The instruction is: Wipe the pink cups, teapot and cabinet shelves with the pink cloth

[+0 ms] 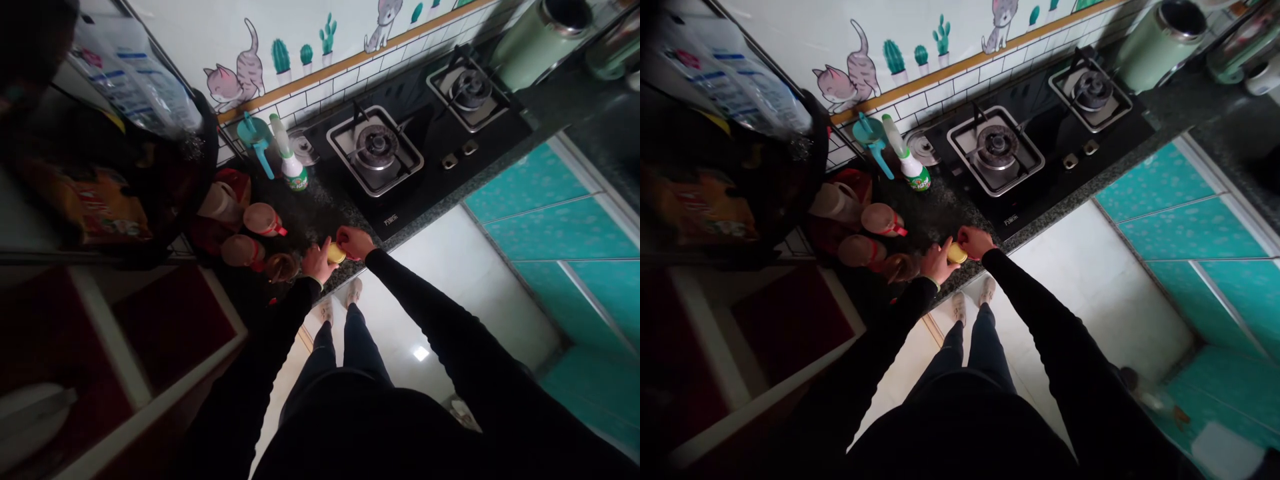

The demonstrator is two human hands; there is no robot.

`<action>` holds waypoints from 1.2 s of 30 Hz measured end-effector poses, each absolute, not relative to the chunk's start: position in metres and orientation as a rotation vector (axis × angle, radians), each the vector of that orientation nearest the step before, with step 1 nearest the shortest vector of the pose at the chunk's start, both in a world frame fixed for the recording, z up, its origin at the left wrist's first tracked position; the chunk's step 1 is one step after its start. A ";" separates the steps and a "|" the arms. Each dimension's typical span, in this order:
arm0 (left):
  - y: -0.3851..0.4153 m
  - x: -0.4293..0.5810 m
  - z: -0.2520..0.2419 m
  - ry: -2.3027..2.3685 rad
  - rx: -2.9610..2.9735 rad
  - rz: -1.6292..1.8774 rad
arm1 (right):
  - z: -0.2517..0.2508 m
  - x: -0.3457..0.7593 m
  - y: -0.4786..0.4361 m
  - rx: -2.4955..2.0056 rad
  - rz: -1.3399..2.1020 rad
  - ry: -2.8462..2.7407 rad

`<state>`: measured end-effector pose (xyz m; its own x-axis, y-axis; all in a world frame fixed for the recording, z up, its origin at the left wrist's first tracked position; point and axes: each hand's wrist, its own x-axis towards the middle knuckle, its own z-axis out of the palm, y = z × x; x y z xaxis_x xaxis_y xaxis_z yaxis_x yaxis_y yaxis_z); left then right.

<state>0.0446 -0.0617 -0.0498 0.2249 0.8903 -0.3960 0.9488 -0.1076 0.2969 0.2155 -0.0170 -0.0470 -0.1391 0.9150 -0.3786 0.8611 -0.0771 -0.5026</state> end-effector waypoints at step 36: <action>-0.055 0.048 -0.050 1.558 2.108 -0.119 | -0.067 0.211 -0.015 -2.151 1.087 -1.715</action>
<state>0.0481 -0.0547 -0.0497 0.3375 0.8690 -0.3619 0.9139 -0.2103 0.3473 0.2111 -0.0154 -0.0666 0.0653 0.9033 -0.4241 0.7692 -0.3163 -0.5552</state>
